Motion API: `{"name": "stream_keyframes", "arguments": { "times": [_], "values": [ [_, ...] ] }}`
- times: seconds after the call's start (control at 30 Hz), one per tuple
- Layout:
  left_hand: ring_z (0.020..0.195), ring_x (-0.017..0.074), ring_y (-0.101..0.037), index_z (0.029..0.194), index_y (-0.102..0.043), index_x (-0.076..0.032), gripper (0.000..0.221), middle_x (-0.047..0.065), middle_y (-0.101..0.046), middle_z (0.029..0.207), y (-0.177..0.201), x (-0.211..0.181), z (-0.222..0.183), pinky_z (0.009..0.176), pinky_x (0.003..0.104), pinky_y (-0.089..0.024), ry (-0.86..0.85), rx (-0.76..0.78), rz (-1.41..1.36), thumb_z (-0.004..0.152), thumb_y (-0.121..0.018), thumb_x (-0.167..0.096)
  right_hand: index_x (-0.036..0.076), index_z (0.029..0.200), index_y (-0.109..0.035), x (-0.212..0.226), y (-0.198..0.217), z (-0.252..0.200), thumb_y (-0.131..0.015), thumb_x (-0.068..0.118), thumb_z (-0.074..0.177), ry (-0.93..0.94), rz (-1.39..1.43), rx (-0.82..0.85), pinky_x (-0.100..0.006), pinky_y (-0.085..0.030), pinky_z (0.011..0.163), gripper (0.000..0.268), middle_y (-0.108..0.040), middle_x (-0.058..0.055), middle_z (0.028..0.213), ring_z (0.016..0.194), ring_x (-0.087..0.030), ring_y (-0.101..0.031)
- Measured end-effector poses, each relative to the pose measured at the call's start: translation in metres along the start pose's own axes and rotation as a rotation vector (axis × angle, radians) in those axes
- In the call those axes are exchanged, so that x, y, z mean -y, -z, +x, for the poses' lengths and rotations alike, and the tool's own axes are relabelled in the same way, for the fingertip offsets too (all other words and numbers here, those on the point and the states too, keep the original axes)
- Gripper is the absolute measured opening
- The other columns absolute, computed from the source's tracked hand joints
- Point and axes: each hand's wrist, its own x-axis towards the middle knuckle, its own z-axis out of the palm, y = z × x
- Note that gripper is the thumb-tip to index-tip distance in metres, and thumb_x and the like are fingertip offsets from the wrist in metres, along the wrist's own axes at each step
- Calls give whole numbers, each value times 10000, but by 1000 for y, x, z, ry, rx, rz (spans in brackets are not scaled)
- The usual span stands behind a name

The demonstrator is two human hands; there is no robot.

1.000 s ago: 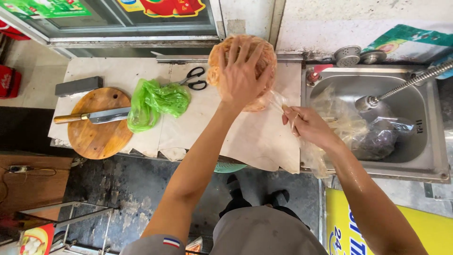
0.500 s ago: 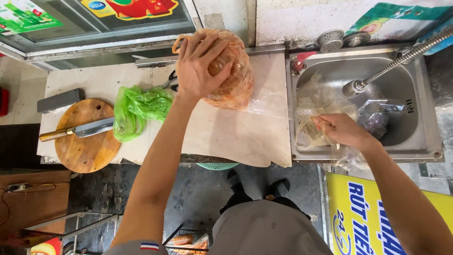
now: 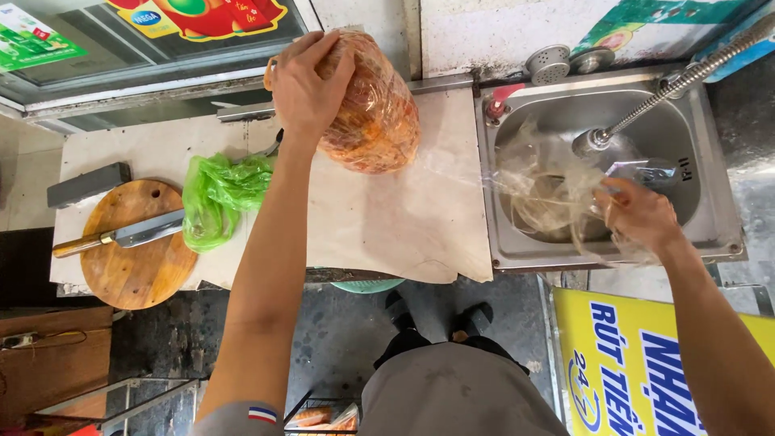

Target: Unwrapping a large roll of meat from plastic packaging on a kitchen counter.

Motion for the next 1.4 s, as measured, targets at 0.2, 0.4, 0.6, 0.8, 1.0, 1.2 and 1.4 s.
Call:
{"name": "stream_keyframes", "arguments": {
  "times": [0.2,0.4,0.6,0.8,1.0,1.2,1.4],
  "values": [
    [1108,327,-676,1121,-818,-103,323,126,-745,1187,3,-5,-1,958,431,-519,39,-55,56,894,-782,-329,157,1406,-439,38,58,5,-762,459,701,61,138,58,-426,-472,768,832,-528,-104,1263,1081,-313,-528],
    [1125,312,-686,1142,-807,-111,300,113,-745,1215,-1,2,-9,976,416,-534,26,-68,10,919,-767,-308,242,1483,-644,45,38,17,-815,566,844,-349,-292,36,-479,-618,882,737,-762,-184,1320,1105,-359,-739],
    [1116,299,-690,1132,-810,-120,300,98,-755,1200,-3,-6,-8,986,419,-541,65,-68,18,920,-775,-330,202,1546,-419,90,-51,18,-501,483,958,334,502,221,-458,-420,1002,657,-353,-129,1589,1335,-323,-474],
    [1083,314,-700,1110,-816,-118,302,100,-759,1174,3,2,4,953,414,-532,75,-69,24,901,-764,-329,45,1398,-596,220,43,-47,-488,585,1067,-91,-145,353,-515,-511,1099,643,-636,-222,1403,1268,-397,-658],
    [1042,278,-748,1083,-814,-124,302,92,-771,1171,2,18,19,957,363,-548,175,-39,5,930,-716,-366,45,1441,-431,290,18,-35,-676,259,819,252,-252,-197,-599,-273,1160,703,-376,-277,1512,1417,-457,-370],
    [1050,292,-740,1079,-816,-119,327,84,-761,1174,0,9,18,964,366,-550,216,-45,10,913,-702,-377,56,1615,-359,316,-59,15,-596,248,915,476,1085,114,-534,-479,1001,764,-521,-191,1459,1072,-489,-552],
    [1022,272,-754,1092,-792,-132,340,58,-750,1196,-14,13,24,911,341,-582,288,-6,-67,909,-666,-390,27,1598,-283,330,-49,-11,-694,169,913,675,734,-265,-497,-381,1096,812,-500,-221,1410,1328,-378,-469]
  ]
}}
